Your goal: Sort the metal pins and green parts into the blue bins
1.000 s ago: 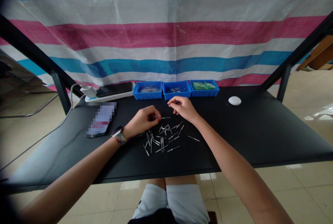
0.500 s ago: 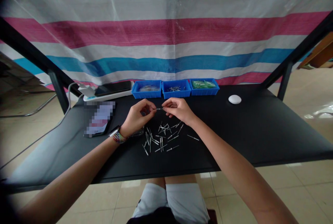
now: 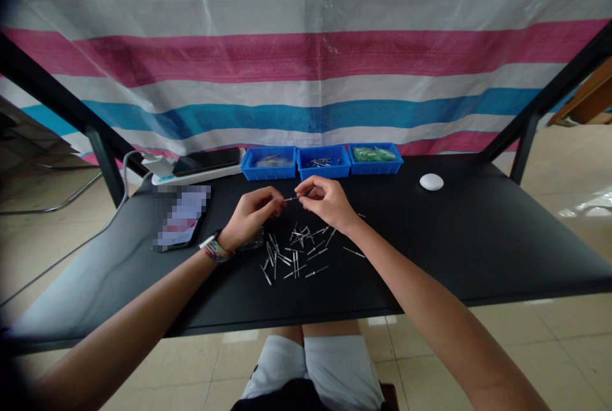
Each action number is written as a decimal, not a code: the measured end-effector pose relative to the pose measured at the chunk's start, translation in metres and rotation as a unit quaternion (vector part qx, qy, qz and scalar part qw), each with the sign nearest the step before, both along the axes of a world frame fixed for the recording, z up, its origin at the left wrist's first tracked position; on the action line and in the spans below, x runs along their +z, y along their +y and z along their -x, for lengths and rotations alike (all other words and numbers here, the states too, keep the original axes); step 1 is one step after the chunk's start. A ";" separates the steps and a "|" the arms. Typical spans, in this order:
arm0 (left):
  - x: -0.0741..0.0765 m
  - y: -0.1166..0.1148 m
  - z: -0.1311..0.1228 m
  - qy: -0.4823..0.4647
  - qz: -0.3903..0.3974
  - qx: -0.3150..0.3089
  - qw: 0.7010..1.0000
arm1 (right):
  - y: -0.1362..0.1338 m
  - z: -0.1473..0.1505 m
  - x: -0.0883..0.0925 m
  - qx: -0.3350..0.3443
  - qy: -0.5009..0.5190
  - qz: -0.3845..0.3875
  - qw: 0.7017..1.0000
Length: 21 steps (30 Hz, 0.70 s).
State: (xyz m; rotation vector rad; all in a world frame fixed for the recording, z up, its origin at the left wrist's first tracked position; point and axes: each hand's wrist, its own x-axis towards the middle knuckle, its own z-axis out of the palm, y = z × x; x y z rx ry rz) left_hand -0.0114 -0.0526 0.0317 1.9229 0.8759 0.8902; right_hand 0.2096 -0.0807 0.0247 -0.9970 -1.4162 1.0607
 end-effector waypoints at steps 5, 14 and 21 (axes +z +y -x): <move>0.006 -0.004 -0.003 -0.030 0.025 0.003 0.999 | -0.003 0.002 0.002 -0.013 -0.013 -0.017 1.000; 0.001 0.000 -0.003 -0.068 0.014 0.027 0.997 | -0.003 0.001 0.003 0.004 0.037 0.060 0.998; -0.001 0.001 -0.004 -0.078 0.013 0.032 0.996 | 0.000 0.000 -0.001 -0.012 0.061 0.081 0.995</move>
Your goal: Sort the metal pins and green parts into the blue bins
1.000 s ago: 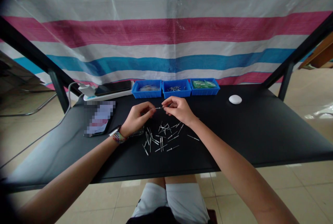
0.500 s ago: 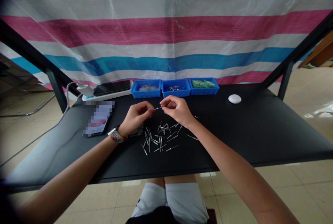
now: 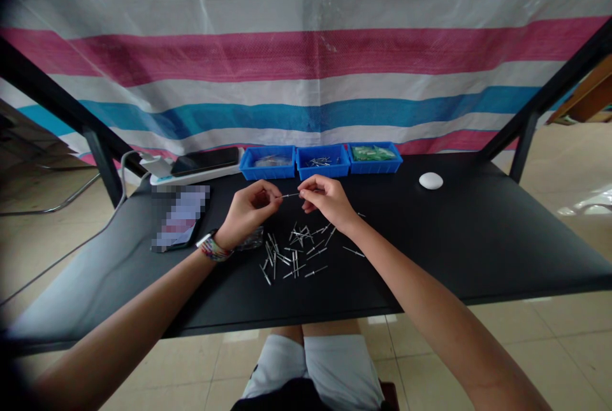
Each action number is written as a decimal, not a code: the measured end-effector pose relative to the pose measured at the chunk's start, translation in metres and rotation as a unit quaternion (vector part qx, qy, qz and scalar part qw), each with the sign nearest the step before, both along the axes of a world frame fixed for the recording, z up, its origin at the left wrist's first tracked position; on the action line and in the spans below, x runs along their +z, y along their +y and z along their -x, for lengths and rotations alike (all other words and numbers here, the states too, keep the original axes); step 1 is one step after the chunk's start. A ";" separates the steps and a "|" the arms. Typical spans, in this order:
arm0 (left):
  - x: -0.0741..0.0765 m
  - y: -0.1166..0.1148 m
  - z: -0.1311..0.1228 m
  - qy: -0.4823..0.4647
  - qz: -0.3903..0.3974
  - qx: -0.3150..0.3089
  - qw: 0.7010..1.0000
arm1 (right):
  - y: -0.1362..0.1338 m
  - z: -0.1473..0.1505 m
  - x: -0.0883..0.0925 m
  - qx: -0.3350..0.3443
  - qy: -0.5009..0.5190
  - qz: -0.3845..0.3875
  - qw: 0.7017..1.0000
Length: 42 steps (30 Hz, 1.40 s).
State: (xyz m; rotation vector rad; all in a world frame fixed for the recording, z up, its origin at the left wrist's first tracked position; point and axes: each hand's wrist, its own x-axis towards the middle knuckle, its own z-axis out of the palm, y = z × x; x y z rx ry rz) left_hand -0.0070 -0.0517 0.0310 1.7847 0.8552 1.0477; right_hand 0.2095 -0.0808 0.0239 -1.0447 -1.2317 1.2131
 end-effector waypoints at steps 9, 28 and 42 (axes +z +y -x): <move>0.002 0.001 0.001 -0.019 0.047 -0.023 0.998 | -0.001 0.002 0.001 -0.024 -0.015 -0.049 0.998; 0.001 0.002 0.001 0.013 0.066 -0.056 0.996 | -0.002 0.004 0.000 -0.025 -0.010 -0.015 1.000; -0.001 0.003 0.000 0.014 0.059 -0.061 0.996 | 0.003 0.002 0.000 -0.023 0.017 -0.008 1.000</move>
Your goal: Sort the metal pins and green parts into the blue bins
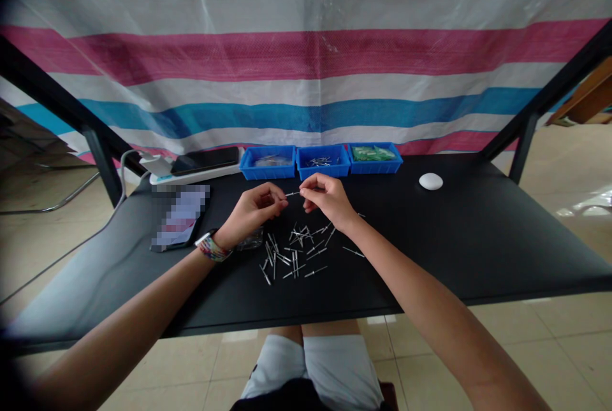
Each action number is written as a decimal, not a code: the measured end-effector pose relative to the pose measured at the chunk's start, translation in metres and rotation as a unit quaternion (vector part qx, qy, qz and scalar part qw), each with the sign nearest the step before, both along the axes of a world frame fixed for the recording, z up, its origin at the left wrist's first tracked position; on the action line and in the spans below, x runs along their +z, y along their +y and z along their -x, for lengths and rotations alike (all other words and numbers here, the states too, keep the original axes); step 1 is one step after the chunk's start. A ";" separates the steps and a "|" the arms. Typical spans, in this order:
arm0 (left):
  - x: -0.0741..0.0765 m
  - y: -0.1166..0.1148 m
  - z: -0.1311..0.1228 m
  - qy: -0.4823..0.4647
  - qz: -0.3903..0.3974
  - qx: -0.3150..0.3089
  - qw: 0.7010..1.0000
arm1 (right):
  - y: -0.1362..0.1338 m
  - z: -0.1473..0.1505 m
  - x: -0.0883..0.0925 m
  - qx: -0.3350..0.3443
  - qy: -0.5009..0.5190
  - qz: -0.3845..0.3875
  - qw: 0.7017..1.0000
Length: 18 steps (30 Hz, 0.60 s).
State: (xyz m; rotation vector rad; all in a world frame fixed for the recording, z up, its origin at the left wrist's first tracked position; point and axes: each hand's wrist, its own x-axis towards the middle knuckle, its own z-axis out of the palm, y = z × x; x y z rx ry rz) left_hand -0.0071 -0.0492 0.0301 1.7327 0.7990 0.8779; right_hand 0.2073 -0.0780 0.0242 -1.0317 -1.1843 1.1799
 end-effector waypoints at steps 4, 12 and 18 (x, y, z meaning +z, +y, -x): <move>-0.001 -0.002 0.002 0.071 -0.055 -0.022 0.996 | 0.018 -0.015 -0.004 -0.130 0.021 -0.028 0.991; -0.005 0.000 0.003 0.213 -0.260 -0.106 0.936 | 0.046 -0.054 -0.022 -0.289 -0.053 -0.106 0.950; -0.008 0.003 0.006 0.230 -0.269 -0.123 0.927 | 0.043 -0.053 -0.027 -0.252 -0.157 -0.130 0.946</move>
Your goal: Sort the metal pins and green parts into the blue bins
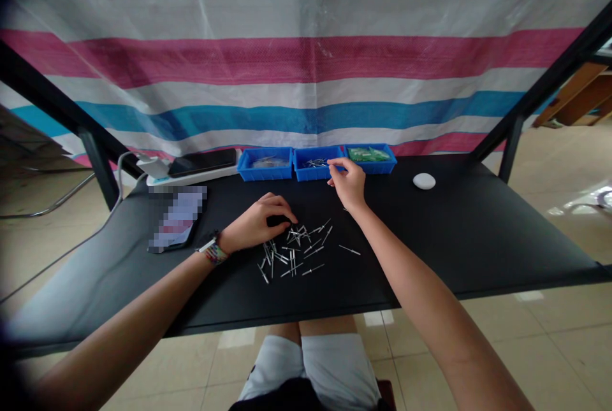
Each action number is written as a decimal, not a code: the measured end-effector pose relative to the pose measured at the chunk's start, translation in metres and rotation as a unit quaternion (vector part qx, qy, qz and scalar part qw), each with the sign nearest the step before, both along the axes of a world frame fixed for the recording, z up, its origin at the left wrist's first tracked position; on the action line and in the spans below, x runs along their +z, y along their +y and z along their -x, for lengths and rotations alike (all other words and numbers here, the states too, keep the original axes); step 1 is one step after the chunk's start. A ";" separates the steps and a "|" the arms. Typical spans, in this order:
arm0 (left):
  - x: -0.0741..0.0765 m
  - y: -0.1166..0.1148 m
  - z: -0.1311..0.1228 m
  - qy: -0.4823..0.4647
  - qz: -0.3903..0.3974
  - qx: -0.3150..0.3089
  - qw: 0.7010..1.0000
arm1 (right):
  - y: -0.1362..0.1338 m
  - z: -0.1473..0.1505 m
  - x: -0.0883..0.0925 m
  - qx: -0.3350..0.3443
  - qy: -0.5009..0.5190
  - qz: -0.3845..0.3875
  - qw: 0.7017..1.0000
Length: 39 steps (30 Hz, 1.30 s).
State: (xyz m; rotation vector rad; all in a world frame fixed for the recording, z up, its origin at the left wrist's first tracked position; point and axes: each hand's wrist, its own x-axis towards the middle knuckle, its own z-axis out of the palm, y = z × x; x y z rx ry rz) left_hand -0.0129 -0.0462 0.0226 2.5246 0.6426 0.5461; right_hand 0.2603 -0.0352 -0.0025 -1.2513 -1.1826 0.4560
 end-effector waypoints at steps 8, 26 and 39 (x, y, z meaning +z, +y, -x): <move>0.007 0.002 0.003 0.025 0.002 -0.019 1.000 | -0.011 0.012 0.007 0.009 -0.144 -0.068 0.987; 0.016 0.011 0.013 0.049 0.064 -0.048 0.996 | -0.014 0.019 0.009 0.038 -0.046 -0.043 0.997; 0.014 0.011 0.006 -0.181 0.181 0.106 0.961 | -0.040 0.050 0.021 0.323 0.024 0.117 0.939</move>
